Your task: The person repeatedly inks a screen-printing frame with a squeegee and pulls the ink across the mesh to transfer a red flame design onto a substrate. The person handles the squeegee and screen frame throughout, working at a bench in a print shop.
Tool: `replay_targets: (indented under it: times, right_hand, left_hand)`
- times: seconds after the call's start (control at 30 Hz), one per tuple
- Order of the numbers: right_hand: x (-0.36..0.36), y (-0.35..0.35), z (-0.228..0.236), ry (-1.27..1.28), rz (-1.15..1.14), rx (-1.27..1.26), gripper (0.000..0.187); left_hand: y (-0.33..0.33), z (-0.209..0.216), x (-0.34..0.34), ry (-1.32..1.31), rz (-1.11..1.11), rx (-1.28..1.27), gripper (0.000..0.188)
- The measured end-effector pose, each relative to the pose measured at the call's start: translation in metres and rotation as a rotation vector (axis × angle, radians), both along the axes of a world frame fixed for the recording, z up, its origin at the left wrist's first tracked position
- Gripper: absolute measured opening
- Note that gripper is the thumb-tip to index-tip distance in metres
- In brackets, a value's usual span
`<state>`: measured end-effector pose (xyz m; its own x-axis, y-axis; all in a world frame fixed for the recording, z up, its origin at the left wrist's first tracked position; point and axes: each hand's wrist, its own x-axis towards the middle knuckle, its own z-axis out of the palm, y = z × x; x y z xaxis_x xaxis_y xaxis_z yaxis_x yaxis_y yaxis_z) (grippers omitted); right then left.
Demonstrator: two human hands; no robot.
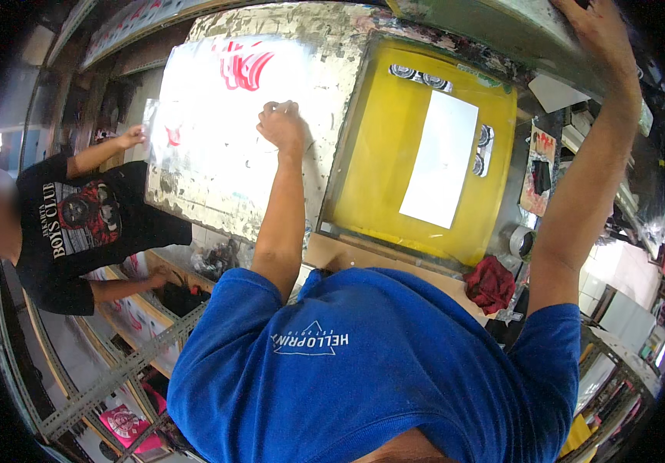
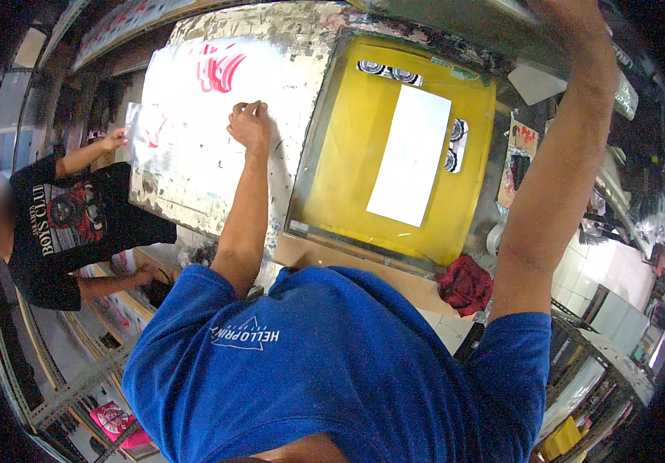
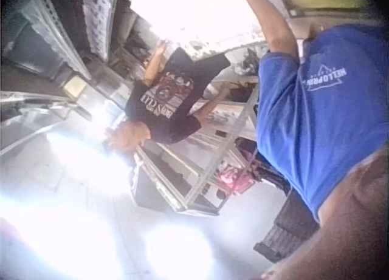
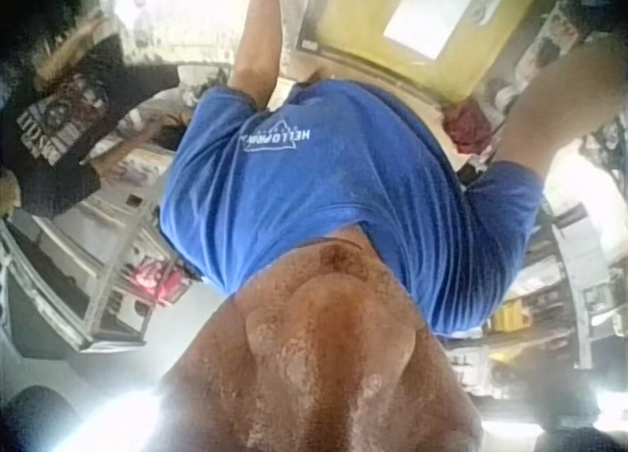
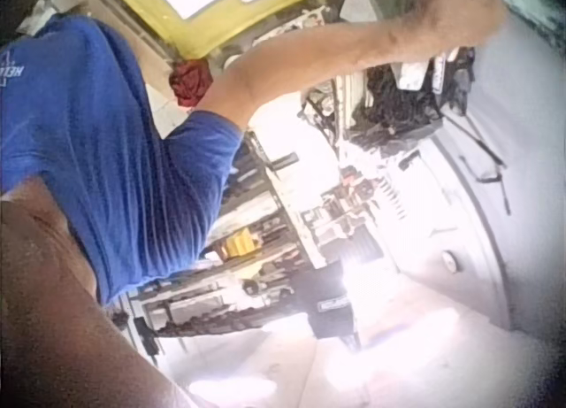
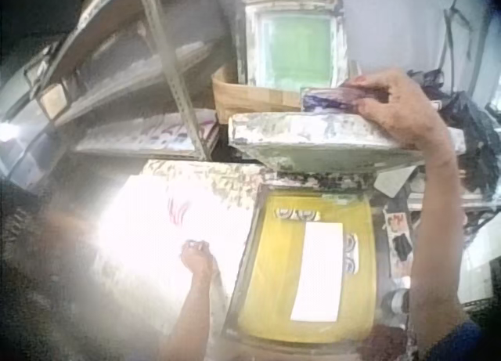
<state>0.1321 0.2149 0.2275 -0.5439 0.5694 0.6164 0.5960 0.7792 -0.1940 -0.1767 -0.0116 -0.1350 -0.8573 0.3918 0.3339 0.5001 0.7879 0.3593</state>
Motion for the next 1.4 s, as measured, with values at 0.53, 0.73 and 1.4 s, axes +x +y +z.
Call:
replay_targets:
  times: [0.53, 0.73, 1.4]
  right_hand:
    - [0.001, 0.011, 0.001, 0.082, 0.012, -0.083, 0.04]
    - [0.004, 0.016, 0.001, 0.076, 0.125, -0.146, 0.039]
    - [0.005, 0.019, 0.002, 0.051, 0.077, -0.157, 0.039]
  left_hand:
    - [0.003, 0.016, 0.146, -0.152, -0.881, -0.191, 0.06]
    - [0.045, 0.007, 0.176, -0.193, -1.05, -0.2, 0.059]
    - [0.071, -0.005, 0.198, -0.111, -1.045, -0.152, 0.065]
